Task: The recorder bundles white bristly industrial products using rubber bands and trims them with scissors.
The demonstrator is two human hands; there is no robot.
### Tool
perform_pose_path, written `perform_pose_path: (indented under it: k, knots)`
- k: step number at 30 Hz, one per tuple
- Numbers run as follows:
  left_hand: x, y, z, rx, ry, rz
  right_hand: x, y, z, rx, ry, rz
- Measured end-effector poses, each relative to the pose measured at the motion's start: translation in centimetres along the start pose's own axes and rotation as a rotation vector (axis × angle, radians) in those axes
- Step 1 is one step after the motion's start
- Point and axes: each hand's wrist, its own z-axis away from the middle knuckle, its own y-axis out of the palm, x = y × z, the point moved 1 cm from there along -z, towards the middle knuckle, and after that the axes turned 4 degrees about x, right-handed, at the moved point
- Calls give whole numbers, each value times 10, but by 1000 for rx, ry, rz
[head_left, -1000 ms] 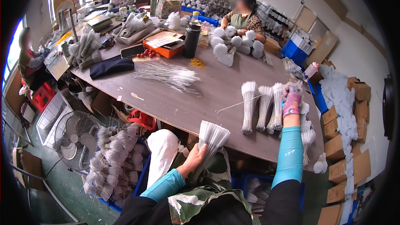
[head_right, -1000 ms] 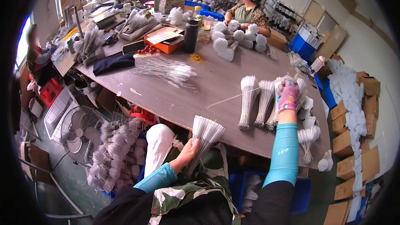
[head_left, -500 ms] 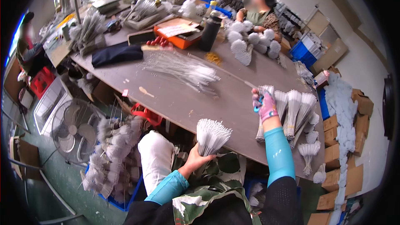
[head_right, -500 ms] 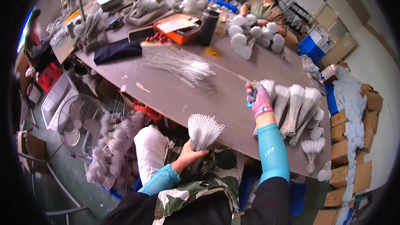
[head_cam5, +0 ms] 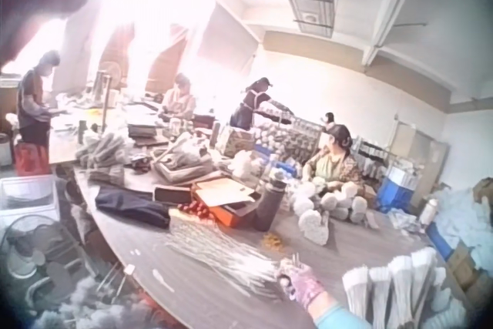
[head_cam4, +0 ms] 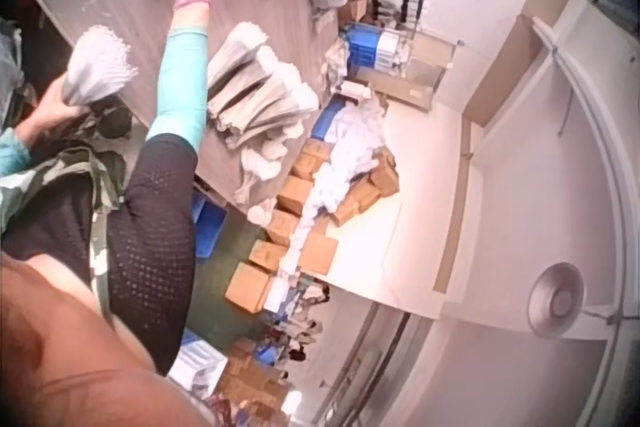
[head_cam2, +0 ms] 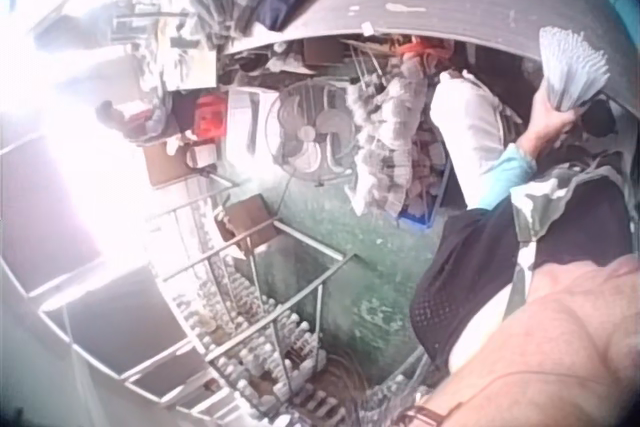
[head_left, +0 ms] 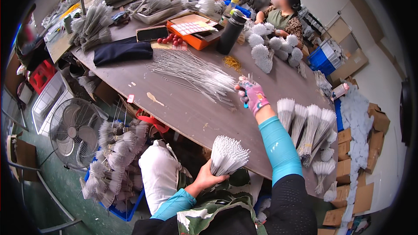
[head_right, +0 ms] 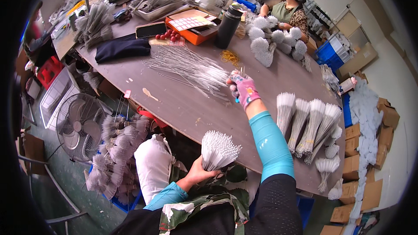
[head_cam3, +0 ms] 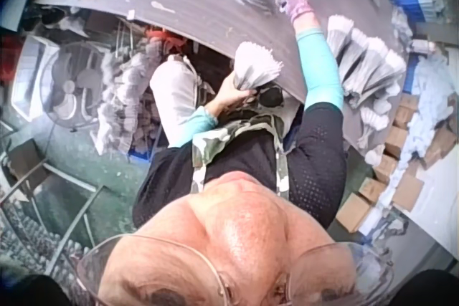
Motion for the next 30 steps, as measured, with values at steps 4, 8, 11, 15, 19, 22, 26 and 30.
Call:
perform_pose_path:
  k: [4,8,11,15,19,22,26,30]
  knots:
    - [-3,4,-1,-31,-20,-82,-2,-40,45,34,-68,131]
    - [1,7,-2,-12,30,-55,-32,-91,114,43,41,205]
    - [4,11,-4,50,40,26,-81,-118,164,208,66,98]
    - [14,18,-8,103,33,-46,-130,-82,221,320,-88,78]
    - [21,30,-15,251,-4,-75,-179,-73,232,29,-230,94]
    - [20,32,-17,371,-34,-54,-183,-58,241,-176,-207,-51]
    - [22,37,-22,387,-78,-129,-193,-62,239,-296,-176,-161]
    - [18,37,-10,216,8,-371,-187,-52,244,-358,-221,-113]
